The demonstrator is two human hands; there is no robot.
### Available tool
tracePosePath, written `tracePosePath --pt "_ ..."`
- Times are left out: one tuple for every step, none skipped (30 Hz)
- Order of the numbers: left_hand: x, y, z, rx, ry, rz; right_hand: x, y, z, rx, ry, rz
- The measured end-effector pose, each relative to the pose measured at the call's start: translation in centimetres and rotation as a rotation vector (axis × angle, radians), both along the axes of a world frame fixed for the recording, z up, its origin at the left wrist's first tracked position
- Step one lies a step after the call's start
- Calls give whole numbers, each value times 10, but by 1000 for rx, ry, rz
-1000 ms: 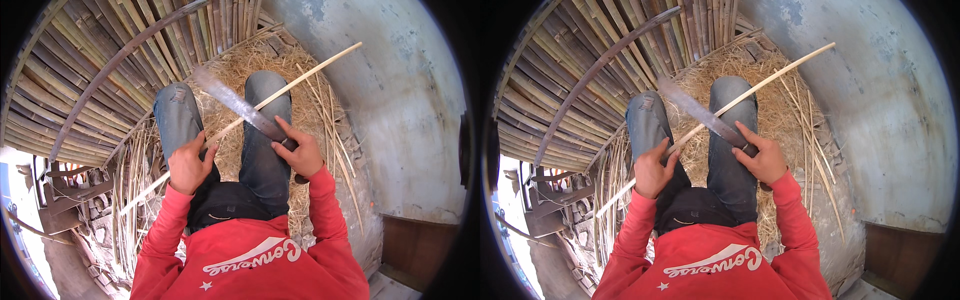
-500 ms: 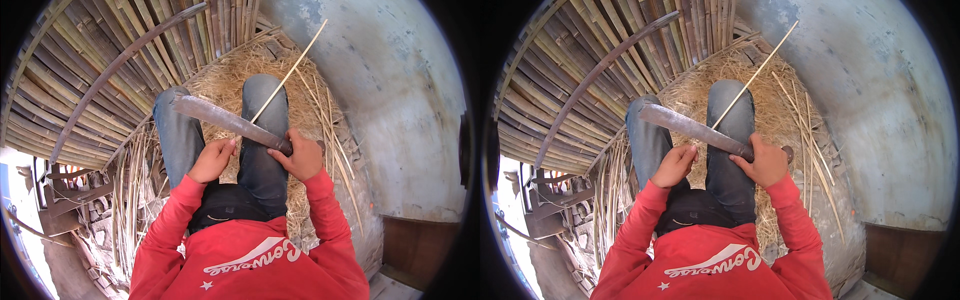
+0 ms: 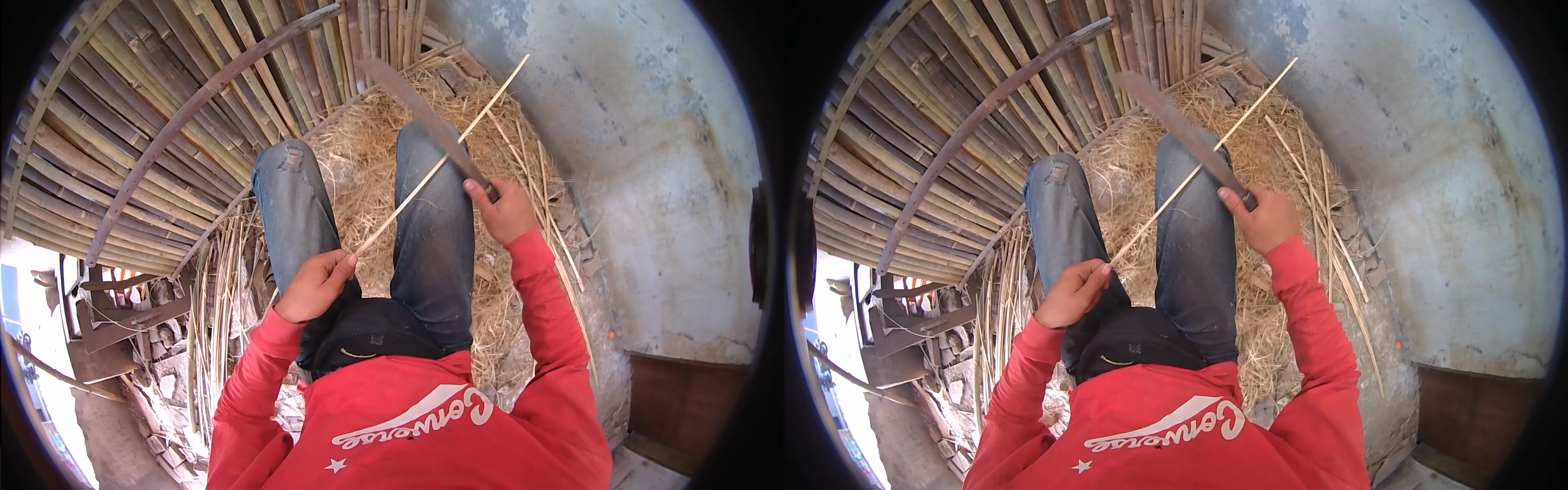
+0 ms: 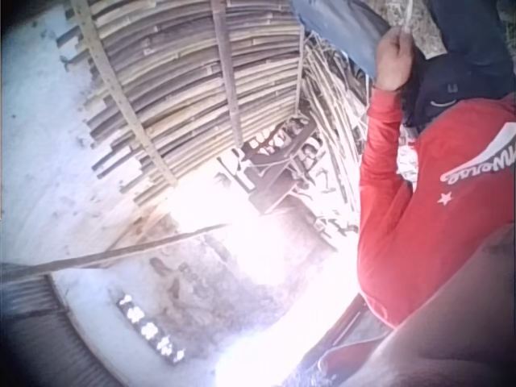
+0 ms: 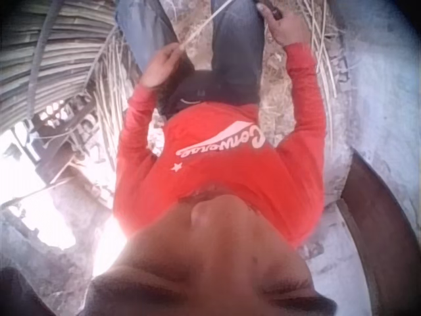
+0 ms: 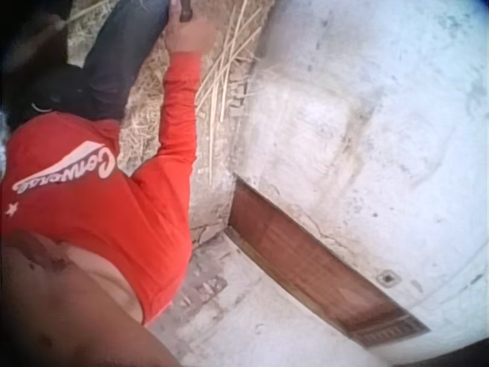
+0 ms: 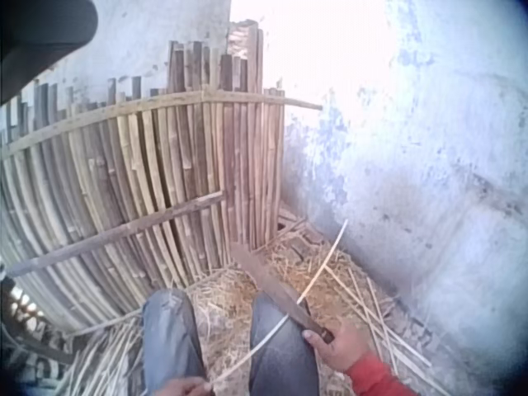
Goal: The person uses a large blade to shave and smooth a thin bamboo strip while sitting on the floor. They repeatedly slide the blade along the length of the bamboo strip to remove outer layers.
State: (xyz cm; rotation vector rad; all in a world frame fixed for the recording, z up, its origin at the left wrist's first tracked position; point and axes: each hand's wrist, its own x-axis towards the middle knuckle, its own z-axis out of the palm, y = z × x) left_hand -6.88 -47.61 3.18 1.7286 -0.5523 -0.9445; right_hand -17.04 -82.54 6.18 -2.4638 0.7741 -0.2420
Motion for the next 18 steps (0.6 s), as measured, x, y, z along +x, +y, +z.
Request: tracePosePath --pt "1 -1 0 4 -7 -8 -3 12 -2 19 -23 87" --pt "1 0 0 4 -9 -6 -4 18 -3 37 -47 173" --pt "1 2 -1 5 -18 -6 -3 18 0 37 -48 175" --pt "-1 4 -1 11 -19 -11 -6 18 2 -147 -27 231" --pt "-2 7 -1 15 -12 -14 -9 19 3 -330 -6 288" --pt "-3 12 2 1 61 -2 -8 13 1 -325 0 287" --pt "-4 17 5 -9 132 13 -3 0 0 -238 -14 170" --pt "-3 24 4 -12 131 8 3 -15 3 -163 -32 48" --pt "-3 34 4 8 202 7 5 -27 4 -167 -33 43" --pt "-3 40 4 29 271 13 10 -36 7 -112 -40 -13" --pt "-2 40 3 26 268 14 13 -40 9 -58 -48 -68" --pt "-1 40 3 14 296 7 11 -37 7 -18 -69 -53" --pt "-2 42 2 6 326 10 10 -20 1 -14 -69 -44" --pt "-2 41 2 6 329 14 4 1 -5 -86 -77 83" --pt "-1 40 3 9 350 4 2 13 -9 -156 -84 208" --pt "-1 40 2 13 369 -3 4 17 -4 -153 -84 211" --pt "-2 42 2 20 375 1 3 21 7 -235 -52 257" --pt "-4 44 1 12 389 17 2 25 11 -317 -22 304"
